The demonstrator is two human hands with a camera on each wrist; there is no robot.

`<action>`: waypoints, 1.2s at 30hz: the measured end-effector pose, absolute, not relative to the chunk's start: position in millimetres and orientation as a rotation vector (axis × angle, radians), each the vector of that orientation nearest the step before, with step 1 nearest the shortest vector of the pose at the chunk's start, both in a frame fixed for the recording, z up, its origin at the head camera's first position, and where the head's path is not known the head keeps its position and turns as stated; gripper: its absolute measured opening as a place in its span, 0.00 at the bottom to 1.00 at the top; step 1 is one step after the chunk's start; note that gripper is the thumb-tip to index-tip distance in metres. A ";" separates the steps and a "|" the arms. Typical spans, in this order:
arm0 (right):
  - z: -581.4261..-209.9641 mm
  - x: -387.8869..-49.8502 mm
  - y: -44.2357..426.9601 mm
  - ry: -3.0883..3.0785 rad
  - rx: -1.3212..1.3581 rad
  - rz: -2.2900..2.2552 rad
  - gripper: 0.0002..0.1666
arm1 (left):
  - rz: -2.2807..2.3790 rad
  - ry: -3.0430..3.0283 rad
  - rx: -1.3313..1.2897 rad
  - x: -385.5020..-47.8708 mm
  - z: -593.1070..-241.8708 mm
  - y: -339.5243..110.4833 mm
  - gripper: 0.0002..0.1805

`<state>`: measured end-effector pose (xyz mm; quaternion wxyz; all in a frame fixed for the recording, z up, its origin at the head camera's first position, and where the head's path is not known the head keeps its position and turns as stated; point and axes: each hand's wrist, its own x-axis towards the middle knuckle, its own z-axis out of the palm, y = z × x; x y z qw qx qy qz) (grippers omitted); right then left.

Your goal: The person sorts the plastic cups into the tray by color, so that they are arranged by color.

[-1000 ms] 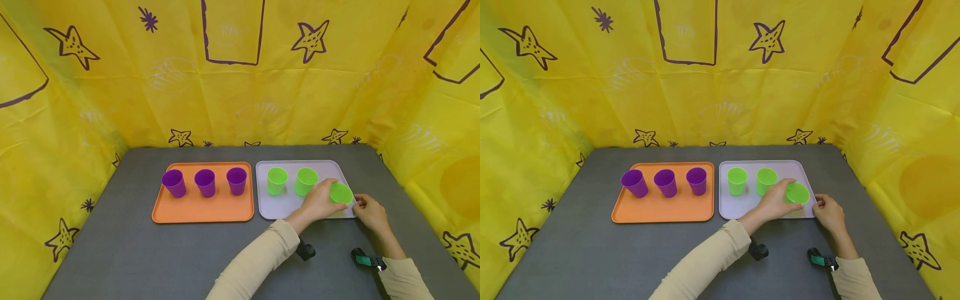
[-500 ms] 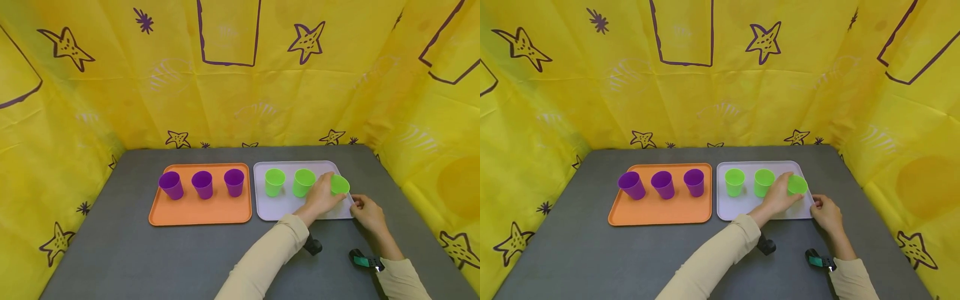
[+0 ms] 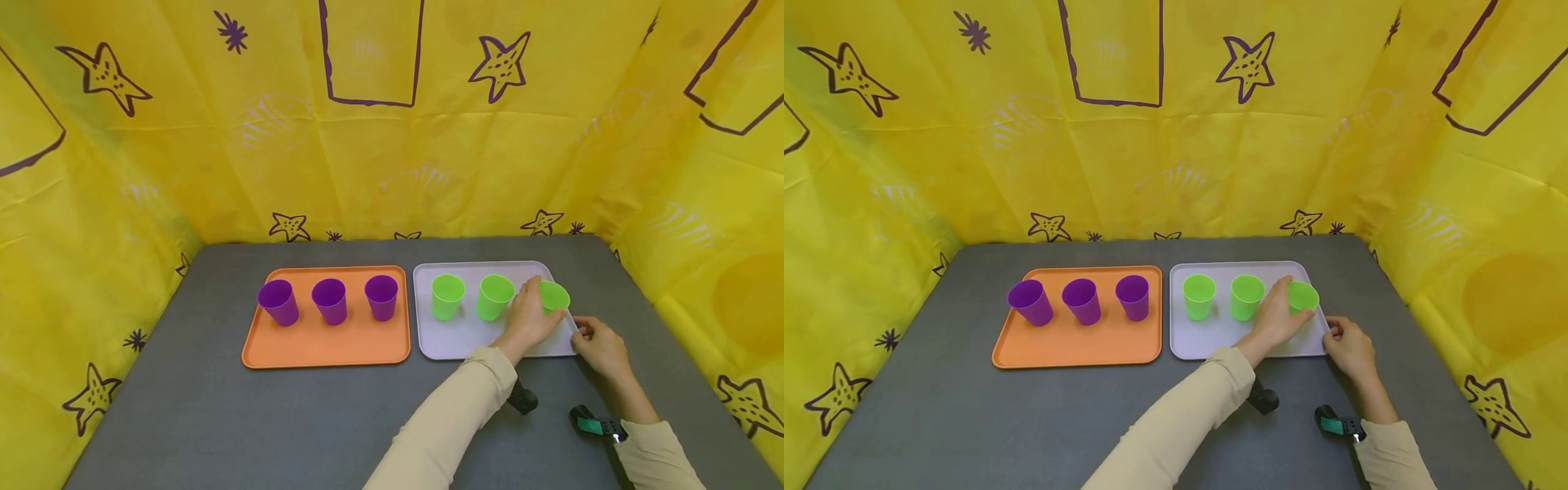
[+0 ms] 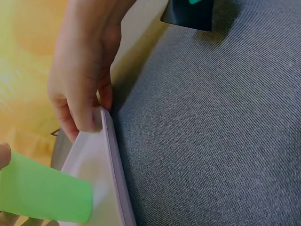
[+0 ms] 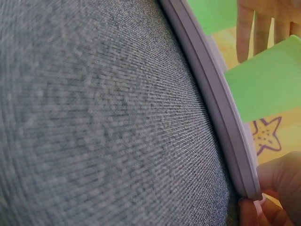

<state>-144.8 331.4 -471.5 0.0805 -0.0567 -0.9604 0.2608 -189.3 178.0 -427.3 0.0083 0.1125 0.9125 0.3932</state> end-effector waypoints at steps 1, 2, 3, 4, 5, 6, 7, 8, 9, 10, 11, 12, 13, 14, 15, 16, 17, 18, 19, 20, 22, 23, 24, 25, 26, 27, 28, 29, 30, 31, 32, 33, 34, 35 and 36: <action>-471.8 -145.0 331.8 -2.872 -0.169 0.780 0.18 | 1.253 2.838 0.325 -189.6 -427.3 178.9 0.38; -472.0 -145.2 332.2 -2.870 -0.168 0.783 0.18 | 1.272 2.828 0.302 -189.8 -427.0 179.6 0.37; -472.2 -145.3 332.6 -2.871 -0.167 0.783 0.18 | 1.292 2.815 0.284 -189.8 -426.5 180.2 0.37; -472.3 -145.4 332.8 -2.871 -0.168 0.785 0.18 | 1.314 2.801 0.272 -189.9 -426.3 180.8 0.37; -472.3 -145.4 333.0 -2.871 -0.169 0.784 0.18 | 1.329 2.792 0.261 -190.0 -426.3 181.4 0.36; -472.4 -145.5 333.0 -2.870 -0.169 0.785 0.18 | 1.343 2.784 0.249 -189.9 -426.0 181.8 0.36; -472.5 -145.6 333.0 -2.869 -0.169 0.785 0.18 | 1.353 2.777 0.240 -189.7 -425.7 182.0 0.36; -472.6 -145.6 332.8 -2.868 -0.168 0.786 0.18 | 1.360 2.770 0.227 -189.6 -425.4 182.2 0.36; -472.8 -145.6 332.6 -2.868 -0.166 0.783 0.18 | 1.363 2.765 0.217 -189.5 -425.2 182.5 0.36; -472.8 -145.4 332.3 -2.867 -0.165 0.783 0.18 | 1.365 2.761 0.206 -189.5 -425.4 182.8 0.36; -473.1 -145.3 332.0 -2.868 -0.165 0.782 0.18 | 1.365 2.757 0.196 -189.5 -425.4 183.1 0.36; -473.3 -145.2 331.7 -2.869 -0.165 0.784 0.18 | 1.367 2.754 0.188 -189.5 -425.4 183.4 0.36; -473.6 -145.0 331.5 -2.869 -0.166 0.782 0.18 | 1.369 2.750 0.182 -189.5 -425.6 183.7 0.36; -473.7 -144.7 331.2 -2.871 -0.170 0.779 0.18 | 1.371 2.748 0.178 -189.7 -425.9 183.9 0.36; -474.0 -144.6 331.1 -2.871 -0.172 0.777 0.18 | 1.374 2.748 0.177 -189.9 -426.1 184.1 0.36; -474.1 -144.4 330.9 -2.872 -0.174 0.777 0.18 | 1.375 2.750 0.175 -190.2 -426.4 184.1 0.36; -474.4 -144.4 330.9 -2.872 -0.175 0.776 0.18 | 1.375 2.751 0.174 -190.5 -426.5 184.1 0.36; -474.5 -144.4 330.8 -2.872 -0.175 0.776 0.18 | 1.374 2.752 0.173 -190.8 -426.6 183.9 0.36; -474.6 -144.5 330.8 -2.872 -0.176 0.776 0.18 | 1.372 2.753 0.173 -191.1 -426.7 183.7 0.36; -474.7 -144.6 330.9 -2.872 -0.176 0.778 0.18 | 1.371 2.755 0.174 -191.5 -426.7 183.6 0.36; -474.8 -144.8 330.8 -2.872 -0.174 0.779 0.18 | 1.367 2.754 0.175 -192.4 -426.8 183.3 0.36; -474.8 -144.9 330.8 -2.873 -0.175 0.780 0.18 | 1.365 2.754 0.175 -192.8 -426.7 183.1 0.36; -474.7 -145.1 330.7 -2.872 -0.174 0.782 0.18 | 1.362 2.754 0.177 -193.1 -426.5 182.9 0.36; -474.5 -145.2 330.6 -2.872 -0.175 0.784 0.18 | 1.359 2.755 0.177 -193.4 -426.2 182.8 0.37; -474.4 -145.4 330.5 -2.872 -0.175 0.784 0.18 | 1.361 2.754 0.176 -193.5 -425.9 182.6 0.37; -474.1 -145.5 330.5 -2.871 -0.174 0.783 0.18 | 1.361 2.752 0.177 -193.6 -425.6 182.5 0.38; -473.9 -145.7 330.4 -2.870 -0.173 0.784 0.18 | 1.371 2.746 0.176 -193.7 -425.1 182.5 0.39; -473.7 -145.9 330.5 -2.869 -0.170 0.784 0.18 | 1.380 2.742 0.179 -193.5 -424.5 182.4 0.40; -473.5 -146.0 330.6 -2.867 -0.167 0.785 0.18 | 1.395 2.733 0.186 -193.2 -423.8 182.3 0.41; -473.3 -146.0 330.6 -2.866 -0.166 0.786 0.18 | 1.412 2.722 0.191 -192.9 -423.2 182.4 0.42; -473.3 -146.1 330.9 -2.868 -0.165 0.784 0.18 | 1.428 2.714 0.202 -192.4 -422.4 182.4 0.43; -473.4 -146.1 331.1 -2.868 -0.163 0.784 0.19 | 1.441 2.707 0.215 -191.9 -421.5 182.5 0.44; -473.5 -146.0 331.5 -2.871 -0.165 0.787 0.19 | 1.455 2.700 0.226 -191.3 -420.6 182.7 0.45; -473.7 -145.9 331.8 -2.873 -0.167 0.787 0.19 | 1.461 2.698 0.243 -190.7 -419.7 182.8 0.46; -473.8 -145.8 332.2 -2.875 -0.169 0.786 0.19 | 1.465 2.697 0.262 -190.2 -418.7 183.2 0.46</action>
